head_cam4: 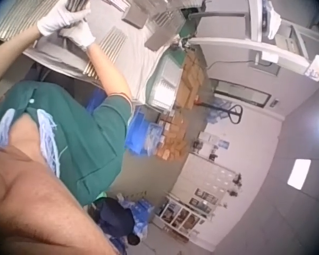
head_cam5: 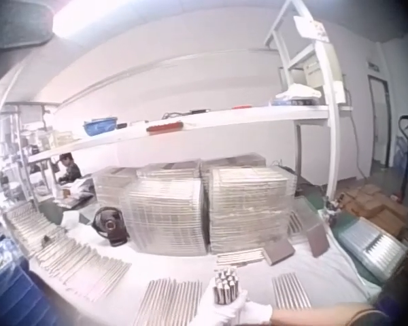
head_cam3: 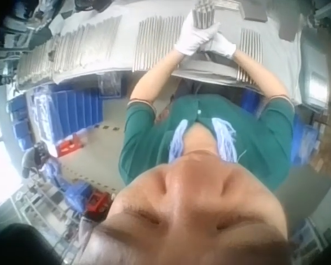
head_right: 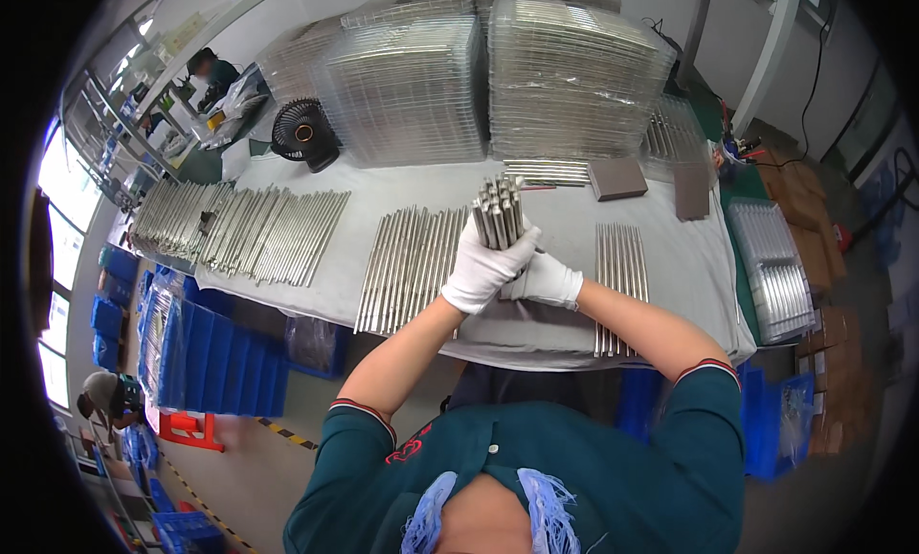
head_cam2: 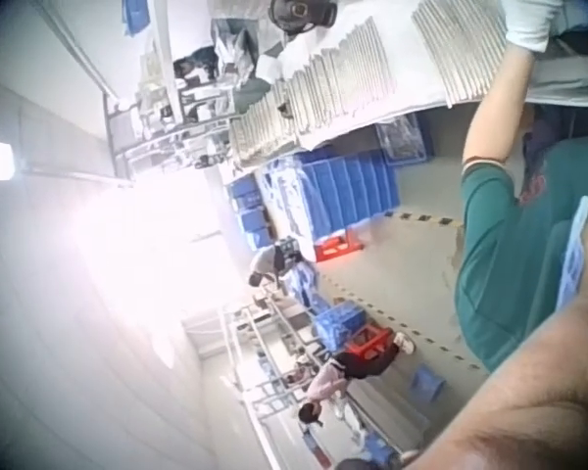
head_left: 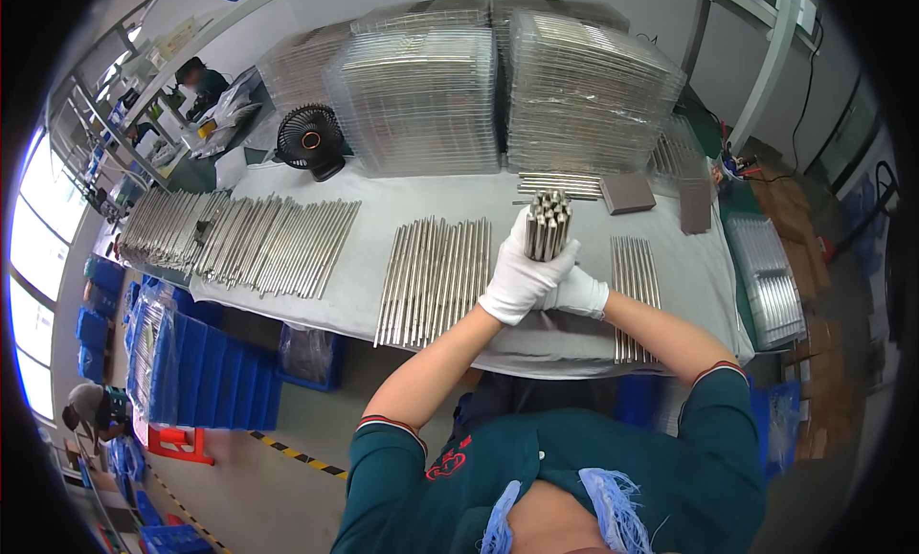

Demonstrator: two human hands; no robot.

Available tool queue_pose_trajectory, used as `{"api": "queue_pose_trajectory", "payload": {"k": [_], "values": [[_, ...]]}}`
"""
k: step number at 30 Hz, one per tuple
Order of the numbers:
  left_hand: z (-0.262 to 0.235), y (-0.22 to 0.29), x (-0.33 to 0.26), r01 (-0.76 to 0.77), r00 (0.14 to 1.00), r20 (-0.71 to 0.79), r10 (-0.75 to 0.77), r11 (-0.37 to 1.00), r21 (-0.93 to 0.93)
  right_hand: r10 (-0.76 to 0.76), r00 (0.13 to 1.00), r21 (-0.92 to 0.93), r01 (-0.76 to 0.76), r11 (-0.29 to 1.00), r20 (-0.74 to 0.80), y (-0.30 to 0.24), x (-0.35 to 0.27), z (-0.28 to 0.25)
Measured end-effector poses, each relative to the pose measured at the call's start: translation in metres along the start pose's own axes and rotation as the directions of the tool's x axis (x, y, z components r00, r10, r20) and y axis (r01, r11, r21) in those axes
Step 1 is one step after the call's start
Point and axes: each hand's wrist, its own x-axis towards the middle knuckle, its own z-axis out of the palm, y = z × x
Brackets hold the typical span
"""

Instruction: Organizing, aligning, and grouping thin metal rods on a factory workbench.

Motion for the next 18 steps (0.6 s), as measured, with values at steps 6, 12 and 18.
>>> {"api": "queue_pose_trajectory", "payload": {"k": [6,12,18], "values": [[-0.024,-0.031,0.028,0.348,0.930,-0.095,-0.354,0.934,-0.076,0.488,0.873,0.588,-0.383,0.713,-0.023,-0.064,-0.022,0.045],[-0.020,-0.039,0.016,-0.018,0.963,0.115,-0.246,0.364,0.931,0.602,0.797,0.788,-0.396,0.471,0.042,-0.049,-0.027,0.051],[-0.039,-0.049,0.006,-0.113,0.936,0.197,-0.290,0.284,0.952,0.666,0.738,0.075,-0.674,0.735,0.113,-0.071,-0.028,0.025]]}}
